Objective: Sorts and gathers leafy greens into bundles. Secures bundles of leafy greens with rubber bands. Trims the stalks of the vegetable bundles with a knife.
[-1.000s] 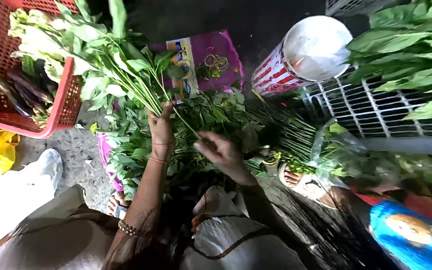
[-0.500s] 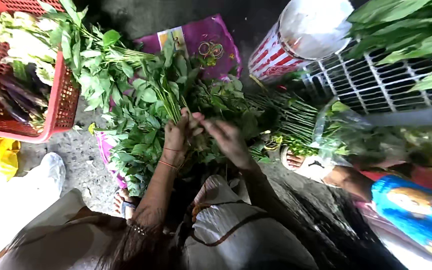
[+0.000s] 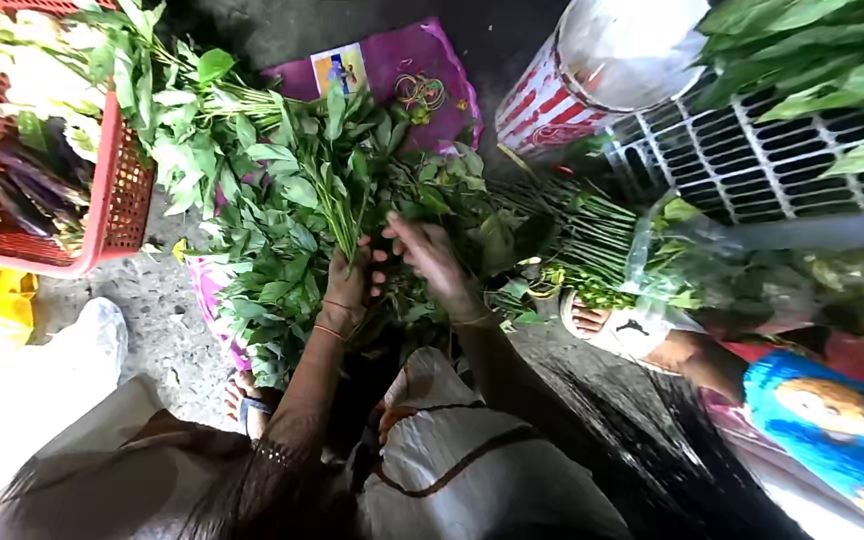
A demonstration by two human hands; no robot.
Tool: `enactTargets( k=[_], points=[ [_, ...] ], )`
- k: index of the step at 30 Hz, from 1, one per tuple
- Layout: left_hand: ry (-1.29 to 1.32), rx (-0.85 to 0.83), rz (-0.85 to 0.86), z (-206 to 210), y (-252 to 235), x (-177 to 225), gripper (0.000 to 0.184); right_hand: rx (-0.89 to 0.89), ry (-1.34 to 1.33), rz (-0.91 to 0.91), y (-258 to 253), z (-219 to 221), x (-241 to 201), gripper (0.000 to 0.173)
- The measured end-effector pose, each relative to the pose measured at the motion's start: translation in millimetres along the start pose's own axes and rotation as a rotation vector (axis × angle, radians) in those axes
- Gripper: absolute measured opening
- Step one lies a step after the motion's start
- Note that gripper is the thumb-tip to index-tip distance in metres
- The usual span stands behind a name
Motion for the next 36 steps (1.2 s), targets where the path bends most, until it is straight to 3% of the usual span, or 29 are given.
enactTargets(
  k=[3, 6, 9, 12, 16, 21, 25, 29, 36],
  points=[
    [-0.2, 0.048, 0.114, 4.8, -0.6, -7.0, 0.028, 0.003, 0.009, -0.08, -20.3, 25.8, -3.1, 0.046],
    [-0.199, 0.016, 0.118, -2.3, -3.7, -7.2, 0.028, 0.033, 0.051, -0.203, -41.8, 33.9, -15.7, 0.028],
    [-0.093, -0.082, 0.019, -22.7, -2.6, 3.6, 0.03, 0.011, 0.065, -0.333, -16.9, 10.7, -26.9, 0.03],
    [0.058, -0.153, 0.035, -30.9, -3.3, 8.6, 0.032, -0.043, -0.09, -0.282, -8.2, -15.5, -26.3, 0.025],
    [0.152, -0.224, 0.058, -10.1, 0.0, 12.5, 0.031, -0.136, -0.262, -0.221, -17.7, -22.4, -23.1, 0.029],
    [0.109, -0.24, 0.059, 5.9, 9.9, 36.0, 0.026, -0.128, 0.013, -0.302, -33.6, -4.3, -29.3, 0.028],
    [0.182, -0.207, 0.094, 3.4, 11.5, 40.9, 0.016, -0.11, 0.053, -0.315, -31.7, 3.2, -43.2, 0.02],
    [0.235, -0.189, 0.124, 3.2, 14.7, 44.3, 0.025, -0.106, 0.122, -0.36, -25.4, 7.8, -57.5, 0.02],
    [0.061, -0.224, 0.305, -0.6, 15.2, 41.9, 0.019, 0.141, 0.011, -0.412, -28.6, 5.3, -71.3, 0.035]
  ],
)
Point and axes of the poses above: each hand's wrist, its own y-axis away from the middle knuckle, its own z-axis out of the palm, x = y × z, the point moved 1 cm from there along -y, towards the middle knuckle, and after that the axes turned 13 degrees about -y, right-handed, at the moved point
